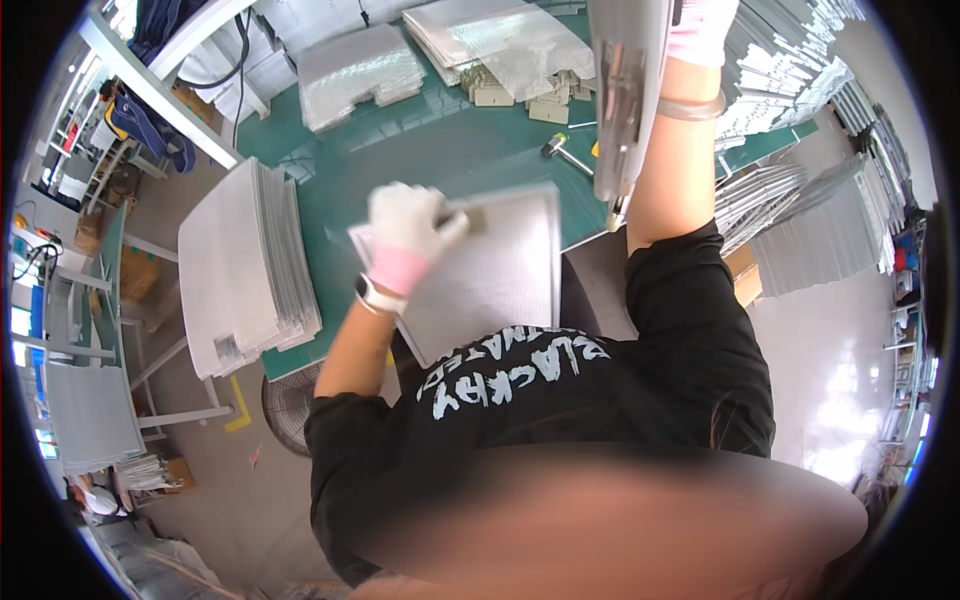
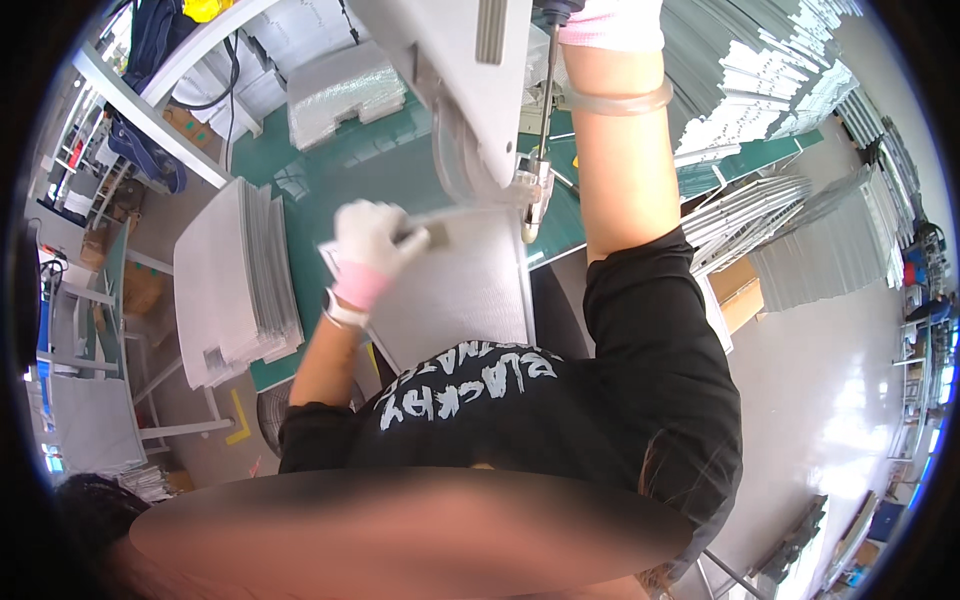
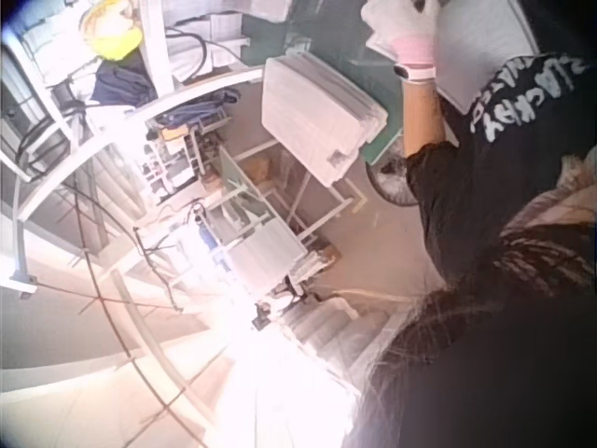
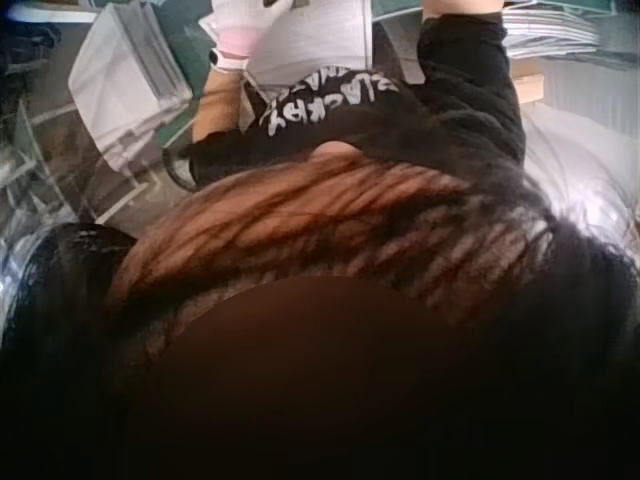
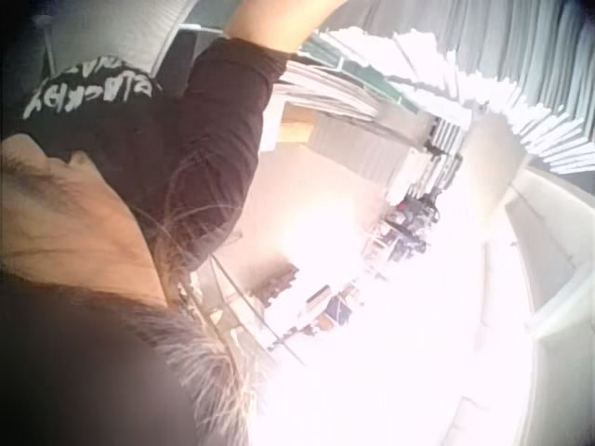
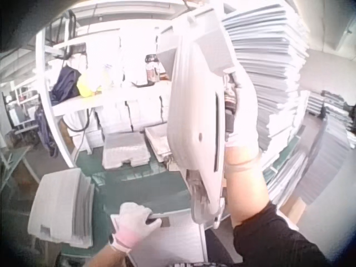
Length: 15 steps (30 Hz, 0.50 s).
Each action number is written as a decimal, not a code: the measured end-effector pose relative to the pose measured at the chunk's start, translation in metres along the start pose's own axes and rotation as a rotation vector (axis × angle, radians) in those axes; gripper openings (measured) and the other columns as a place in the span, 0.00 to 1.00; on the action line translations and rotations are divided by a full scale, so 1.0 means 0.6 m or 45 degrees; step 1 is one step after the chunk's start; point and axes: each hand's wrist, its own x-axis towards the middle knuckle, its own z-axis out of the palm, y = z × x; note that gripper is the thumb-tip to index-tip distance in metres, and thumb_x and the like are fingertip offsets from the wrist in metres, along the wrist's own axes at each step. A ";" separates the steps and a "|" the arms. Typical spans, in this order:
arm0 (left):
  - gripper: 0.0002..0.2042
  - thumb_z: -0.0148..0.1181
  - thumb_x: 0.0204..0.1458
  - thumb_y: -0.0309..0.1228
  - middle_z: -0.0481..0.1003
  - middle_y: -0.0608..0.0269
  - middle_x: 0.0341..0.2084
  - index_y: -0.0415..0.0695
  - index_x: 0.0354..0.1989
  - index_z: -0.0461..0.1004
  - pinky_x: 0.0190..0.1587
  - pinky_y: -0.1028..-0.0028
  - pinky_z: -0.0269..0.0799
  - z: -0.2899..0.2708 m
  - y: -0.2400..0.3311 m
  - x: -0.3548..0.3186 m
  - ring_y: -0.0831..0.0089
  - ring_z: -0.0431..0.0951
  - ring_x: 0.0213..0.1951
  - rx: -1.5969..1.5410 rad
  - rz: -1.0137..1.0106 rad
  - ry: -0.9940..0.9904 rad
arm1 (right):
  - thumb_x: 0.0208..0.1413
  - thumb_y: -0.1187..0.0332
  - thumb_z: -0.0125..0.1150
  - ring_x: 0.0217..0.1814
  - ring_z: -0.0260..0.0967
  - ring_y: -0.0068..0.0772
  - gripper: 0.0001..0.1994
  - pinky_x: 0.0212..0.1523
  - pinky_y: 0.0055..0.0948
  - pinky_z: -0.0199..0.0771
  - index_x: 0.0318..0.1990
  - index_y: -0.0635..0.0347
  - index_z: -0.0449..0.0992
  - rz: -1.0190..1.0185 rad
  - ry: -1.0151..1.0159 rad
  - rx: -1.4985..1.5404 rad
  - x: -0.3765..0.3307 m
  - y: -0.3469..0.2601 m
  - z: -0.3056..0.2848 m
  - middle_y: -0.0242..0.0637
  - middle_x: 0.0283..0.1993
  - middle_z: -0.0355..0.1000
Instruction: Assembling metal mesh filters by attaching frames and brackets using a power screwdriver and a hammer.
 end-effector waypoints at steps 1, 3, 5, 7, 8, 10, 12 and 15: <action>0.13 0.69 0.38 0.41 0.72 0.58 0.16 0.46 0.19 0.76 0.42 0.58 0.71 0.009 0.024 -0.022 0.57 0.73 0.25 -0.047 0.035 -0.073 | 0.66 0.65 0.55 0.44 0.75 0.27 0.15 0.44 0.24 0.77 0.55 0.63 0.73 -0.016 0.018 -0.004 -0.007 0.003 0.002 0.37 0.48 0.76; 0.12 0.71 0.36 0.40 0.72 0.62 0.19 0.46 0.21 0.75 0.51 0.55 0.67 0.023 0.059 -0.068 0.59 0.72 0.30 -0.115 0.066 0.191 | 0.66 0.65 0.55 0.42 0.76 0.26 0.14 0.43 0.23 0.77 0.54 0.62 0.73 -0.034 0.060 0.005 -0.027 0.013 0.004 0.37 0.46 0.77; 0.13 0.71 0.36 0.40 0.72 0.63 0.22 0.47 0.24 0.75 0.57 0.50 0.61 0.011 0.070 -0.091 0.60 0.72 0.34 -0.107 -0.006 0.158 | 0.65 0.63 0.57 0.34 0.73 0.23 0.14 0.36 0.21 0.76 0.52 0.60 0.73 0.806 -0.039 0.938 -0.076 0.010 -0.010 0.33 0.40 0.76; 0.13 0.71 0.35 0.40 0.71 0.63 0.21 0.48 0.25 0.76 0.53 0.51 0.63 0.001 0.086 -0.102 0.59 0.72 0.33 -0.189 -0.045 0.208 | 0.64 0.62 0.59 0.29 0.69 0.21 0.12 0.28 0.19 0.70 0.49 0.57 0.70 0.584 0.107 -0.190 -0.148 0.030 0.015 0.32 0.35 0.72; 0.14 0.70 0.37 0.42 0.74 0.65 0.23 0.49 0.30 0.79 0.50 0.53 0.67 -0.010 0.091 -0.105 0.61 0.74 0.32 -0.162 -0.066 0.217 | 0.64 0.60 0.59 0.28 0.68 0.23 0.14 0.28 0.20 0.69 0.49 0.57 0.68 0.470 -0.298 0.223 -0.157 0.084 -0.023 0.34 0.34 0.70; 0.15 0.70 0.37 0.41 0.75 0.65 0.25 0.50 0.33 0.80 0.43 0.56 0.66 -0.020 0.103 -0.107 0.61 0.74 0.31 -0.189 -0.075 0.154 | 0.63 0.59 0.60 0.28 0.67 0.25 0.17 0.28 0.22 0.67 0.51 0.57 0.64 0.242 -0.763 0.609 -0.165 0.149 -0.068 0.36 0.33 0.67; 0.16 0.69 0.38 0.41 0.77 0.68 0.29 0.52 0.38 0.81 0.30 0.61 0.60 -0.016 0.096 -0.130 0.64 0.76 0.28 -0.196 -0.112 0.035 | 0.61 0.58 0.62 0.28 0.66 0.26 0.19 0.28 0.23 0.67 0.49 0.57 0.62 0.735 -0.049 -0.243 -0.219 0.069 0.020 0.37 0.33 0.65; 0.16 0.68 0.39 0.41 0.76 0.70 0.24 0.53 0.38 0.81 0.29 0.62 0.60 -0.021 0.102 -0.118 0.66 0.76 0.27 -0.258 -0.070 0.098 | 0.61 0.57 0.63 0.28 0.66 0.26 0.23 0.27 0.23 0.67 0.54 0.57 0.60 0.759 0.001 -0.201 -0.231 0.063 0.007 0.37 0.33 0.64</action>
